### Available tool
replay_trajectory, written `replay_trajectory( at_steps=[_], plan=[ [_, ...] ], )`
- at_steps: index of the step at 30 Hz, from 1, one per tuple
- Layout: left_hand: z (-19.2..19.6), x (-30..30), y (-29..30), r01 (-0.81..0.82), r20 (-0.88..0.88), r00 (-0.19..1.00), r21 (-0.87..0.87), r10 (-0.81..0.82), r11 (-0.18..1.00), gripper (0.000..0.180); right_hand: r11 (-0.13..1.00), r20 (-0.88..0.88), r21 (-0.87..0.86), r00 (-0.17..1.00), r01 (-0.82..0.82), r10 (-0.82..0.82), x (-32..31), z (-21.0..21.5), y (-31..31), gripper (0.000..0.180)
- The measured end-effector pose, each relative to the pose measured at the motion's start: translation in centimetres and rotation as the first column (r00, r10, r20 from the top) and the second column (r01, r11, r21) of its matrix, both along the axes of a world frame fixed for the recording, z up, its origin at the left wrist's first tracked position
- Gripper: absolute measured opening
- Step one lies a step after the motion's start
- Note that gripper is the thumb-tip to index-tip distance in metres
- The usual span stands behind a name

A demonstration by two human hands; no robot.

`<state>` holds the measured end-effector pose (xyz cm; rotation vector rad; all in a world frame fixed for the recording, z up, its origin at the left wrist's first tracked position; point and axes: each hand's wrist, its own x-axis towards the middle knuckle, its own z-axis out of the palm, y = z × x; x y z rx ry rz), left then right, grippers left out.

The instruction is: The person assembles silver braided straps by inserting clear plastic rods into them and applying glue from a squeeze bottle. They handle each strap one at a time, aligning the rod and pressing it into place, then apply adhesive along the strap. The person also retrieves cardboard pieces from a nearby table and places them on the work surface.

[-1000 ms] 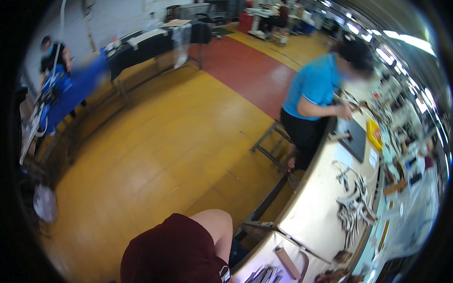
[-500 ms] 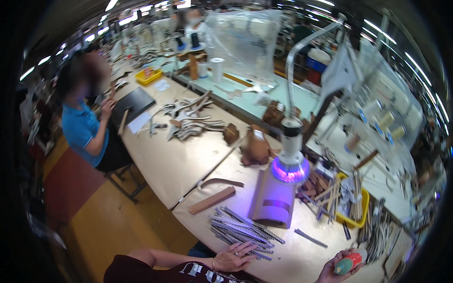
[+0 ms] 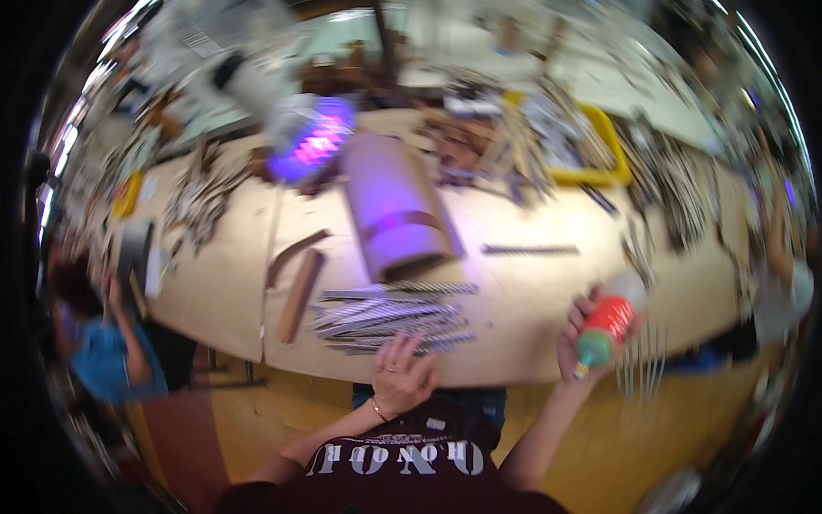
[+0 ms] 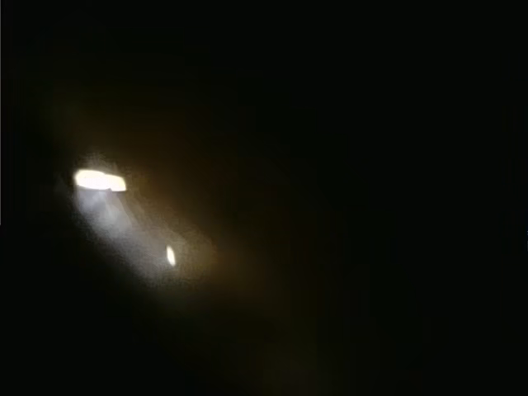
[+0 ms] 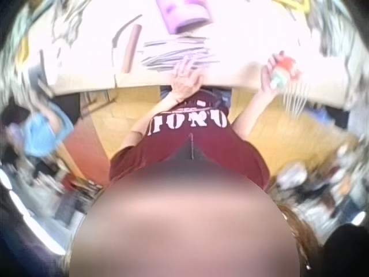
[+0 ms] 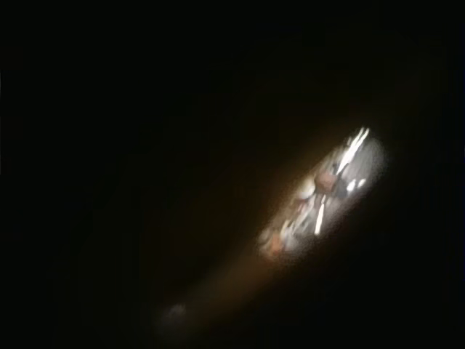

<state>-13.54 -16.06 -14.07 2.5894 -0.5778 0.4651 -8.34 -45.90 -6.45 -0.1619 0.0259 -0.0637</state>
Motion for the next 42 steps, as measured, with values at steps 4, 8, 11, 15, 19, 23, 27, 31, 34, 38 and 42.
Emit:
replay_trajectory(
  at_steps=[4,8,11,15,19,23,27,31,34,38,42],
  plan=[
    [-0.1,0.3,0.1,0.038,0.015,0.999,0.041,-0.039,0.998,0.031,0.996,0.107,-0.023,0.991,0.081,-0.078,-3.8,0.2,-0.4,0.088],
    [-0.2,0.5,0.6,0.180,-0.028,0.984,0.110,-0.177,0.978,0.031,0.951,0.128,-0.117,0.954,0.286,-0.271,-8.3,2.4,-1.1,0.086],
    [0.1,0.7,1.2,0.407,0.004,0.911,0.151,-0.412,0.901,0.041,0.899,0.111,-0.153,0.911,0.411,-0.397,-10.3,4.1,-0.6,0.084],
    [0.6,1.1,1.8,0.670,-0.214,0.742,0.271,-0.636,0.691,0.063,0.841,0.092,-0.208,0.866,0.499,-0.491,-10.7,5.9,0.5,0.082],
    [1.5,2.1,2.3,0.767,-0.373,0.640,0.261,-0.671,0.586,0.074,0.808,0.108,-0.200,0.832,0.554,-0.544,-10.4,6.4,2.4,0.082],
    [1.8,2.5,2.6,0.793,-0.363,0.608,0.240,-0.706,0.560,0.078,0.781,0.058,-0.165,0.796,0.603,-0.603,-10.7,6.1,4.2,0.082],
    [0.8,2.9,2.8,0.792,-0.222,0.605,0.259,-0.764,0.552,0.067,0.749,0.010,-0.112,0.754,0.653,-0.656,-11.7,5.7,4.1,0.081],
    [-1.2,4.2,1.9,0.861,-0.419,0.503,0.163,-0.756,0.482,0.082,0.705,0.043,-0.082,0.709,0.705,-0.704,-13.7,4.3,3.2,0.085],
    [-1.3,4.2,-0.3,0.924,-0.397,0.380,0.131,-0.835,0.358,0.079,0.679,0.047,0.030,0.678,0.733,-0.734,-15.7,3.2,1.4,0.083],
    [0.3,3.0,-6.0,0.919,-0.342,0.394,0.119,-0.853,0.376,0.062,0.586,-0.034,0.222,0.607,0.780,-0.794,-19.0,1.8,-2.9,0.077],
    [0.0,3.1,-13.2,0.842,-0.515,0.496,0.088,-0.699,0.532,0.093,0.346,-0.266,0.426,0.481,0.836,-0.835,-24.9,-1.0,-9.8,0.069]
  ],
)
